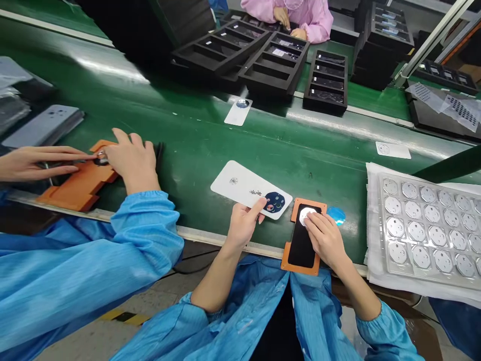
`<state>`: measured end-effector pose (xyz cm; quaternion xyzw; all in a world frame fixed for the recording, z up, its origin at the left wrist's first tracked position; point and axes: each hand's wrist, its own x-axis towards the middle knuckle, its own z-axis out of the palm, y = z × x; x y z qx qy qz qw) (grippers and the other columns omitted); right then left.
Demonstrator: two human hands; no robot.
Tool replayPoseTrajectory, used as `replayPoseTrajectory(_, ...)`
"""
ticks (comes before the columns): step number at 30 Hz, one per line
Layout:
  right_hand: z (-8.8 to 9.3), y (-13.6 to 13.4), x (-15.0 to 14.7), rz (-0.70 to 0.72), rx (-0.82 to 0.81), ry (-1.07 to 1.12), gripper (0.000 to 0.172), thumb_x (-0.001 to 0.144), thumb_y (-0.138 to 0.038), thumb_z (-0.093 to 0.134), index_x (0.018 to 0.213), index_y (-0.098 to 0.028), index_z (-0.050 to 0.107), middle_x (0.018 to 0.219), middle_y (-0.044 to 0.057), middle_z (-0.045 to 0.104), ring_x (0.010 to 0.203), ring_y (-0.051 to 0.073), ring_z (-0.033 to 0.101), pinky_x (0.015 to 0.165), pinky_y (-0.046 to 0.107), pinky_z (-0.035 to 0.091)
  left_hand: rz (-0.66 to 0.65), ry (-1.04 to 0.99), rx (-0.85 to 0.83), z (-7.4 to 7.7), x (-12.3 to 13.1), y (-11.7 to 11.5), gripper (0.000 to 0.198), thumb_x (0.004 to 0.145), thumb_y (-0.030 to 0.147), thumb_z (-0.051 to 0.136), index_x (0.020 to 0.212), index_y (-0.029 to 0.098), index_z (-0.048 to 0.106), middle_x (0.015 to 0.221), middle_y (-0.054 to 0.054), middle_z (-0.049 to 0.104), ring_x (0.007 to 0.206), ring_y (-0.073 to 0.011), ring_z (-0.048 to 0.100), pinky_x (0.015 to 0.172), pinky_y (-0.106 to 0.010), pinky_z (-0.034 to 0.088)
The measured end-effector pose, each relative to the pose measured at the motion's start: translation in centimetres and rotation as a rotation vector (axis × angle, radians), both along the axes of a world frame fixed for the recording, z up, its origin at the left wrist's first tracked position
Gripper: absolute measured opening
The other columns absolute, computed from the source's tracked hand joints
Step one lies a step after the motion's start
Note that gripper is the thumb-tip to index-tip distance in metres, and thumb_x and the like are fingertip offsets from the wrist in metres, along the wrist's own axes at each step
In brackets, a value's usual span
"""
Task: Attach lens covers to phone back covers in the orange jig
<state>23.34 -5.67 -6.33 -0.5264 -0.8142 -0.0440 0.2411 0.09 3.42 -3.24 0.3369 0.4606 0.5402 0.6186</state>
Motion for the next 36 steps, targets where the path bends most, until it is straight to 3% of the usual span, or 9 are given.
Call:
replayPoseTrajectory(4,1.9,0.4,-0.7,-0.013,0.023,0.182,0.023,0.096,-0.011,0.058,0.114,-0.020,0.068,0.113,0.009,0.075,0.108,0.024,0.070,0.098,0.044,0.055,-0.001,0.104,0.027,0.2,1.0,-0.1,0.031,0.070,0.037,0.086,0.079,0.010,0.074,0.078,-0.011,0.074,0.062,-0.0157,0.066,0.038,-0.019,0.035)
replayPoseTrajectory(6,3.4,0.8,-1.8,-0.058,0.056,0.354,0.021,0.096,-0.011,0.059,0.111,-0.021,0.069,0.106,0.008,0.076,0.100,0.021,0.072,0.089,0.037,0.059,-0.013,0.131,0.051,0.5,2.0,-0.5,0.029,0.071,0.037,0.085,0.076,0.011,0.074,0.077,-0.009,0.075,0.060,-0.0153,0.066,0.043,-0.020,0.044)
replayPoseTrajectory(9,5.6,1.7,-3.9,-0.143,0.093,0.505,0.015,0.096,-0.015,0.059,0.106,-0.021,0.068,0.099,0.007,0.075,0.093,0.019,0.072,0.081,0.033,0.060,-0.092,0.129,0.077,0.6,3.7,-1.6,0.033,0.075,0.043,0.081,0.082,0.012,0.075,0.084,-0.009,0.077,0.065,-0.0170,0.069,0.064,-0.028,0.060)
replayPoseTrajectory(12,6.8,2.9,-5.4,-0.227,0.109,0.543,0.010,0.096,-0.023,0.061,0.101,-0.021,0.069,0.097,0.008,0.075,0.092,0.021,0.072,0.083,0.035,0.060,-0.150,0.098,0.135,0.1,4.8,-3.0,0.043,0.084,0.053,0.073,0.101,0.014,0.077,0.102,-0.012,0.078,0.086,-0.0237,0.075,0.085,-0.037,0.062)
replayPoseTrajectory(15,6.9,3.4,-5.8,-0.268,0.090,0.590,0.011,0.096,-0.027,0.061,0.096,-0.022,0.071,0.095,0.008,0.075,0.090,0.021,0.072,0.081,0.035,0.059,-0.160,0.113,0.223,-0.9,5.1,-4.1,0.047,0.092,0.058,0.062,0.110,0.017,0.077,0.118,-0.013,0.075,0.113,-0.0289,0.070,0.104,-0.042,0.055)
replayPoseTrajectory(19,6.7,3.3,-5.5,-0.274,0.066,0.642,0.013,0.096,-0.025,0.059,0.092,-0.022,0.072,0.094,0.007,0.075,0.089,0.020,0.072,0.080,0.034,0.059,-0.180,0.182,0.298,-1.5,4.9,-4.5,0.047,0.096,0.056,0.056,0.118,0.019,0.075,0.125,-0.012,0.072,0.120,-0.0296,0.067,0.108,-0.044,0.052)
replayPoseTrajectory(30,6.7,3.1,-5.8,-0.353,0.033,0.694,0.016,0.094,-0.020,0.055,0.090,-0.020,0.070,0.094,0.007,0.076,0.088,0.019,0.072,0.079,0.032,0.059,-0.282,0.537,0.780,0.5,4.9,-4.5,0.048,0.104,0.033,0.045,0.149,0.016,0.051,0.148,-0.017,0.054,0.138,-0.0301,0.052,0.115,-0.047,0.045)
replayPoseTrajectory(33,6.9,3.1,-5.7,-0.382,0.012,0.701,0.015,0.091,-0.021,0.055,0.084,-0.021,0.069,0.087,0.005,0.075,0.081,0.018,0.070,0.075,0.031,0.058,-0.337,0.533,0.767,0.6,5.0,-5.0,0.052,0.104,0.034,0.045,0.153,0.017,0.045,0.152,-0.017,0.051,0.139,-0.0307,0.051,0.117,-0.047,0.044)
replayPoseTrajectory(36,7.1,3.3,-5.7,-0.412,0.002,0.702,0.013,0.086,-0.020,0.056,0.077,-0.022,0.065,0.077,0.003,0.071,0.071,0.017,0.066,0.069,0.029,0.055,-0.341,0.452,0.646,0.3,5.4,-5.3,0.047,0.103,0.037,0.047,0.146,0.020,0.055,0.145,-0.013,0.059,0.133,-0.0301,0.057,0.115,-0.046,0.047)
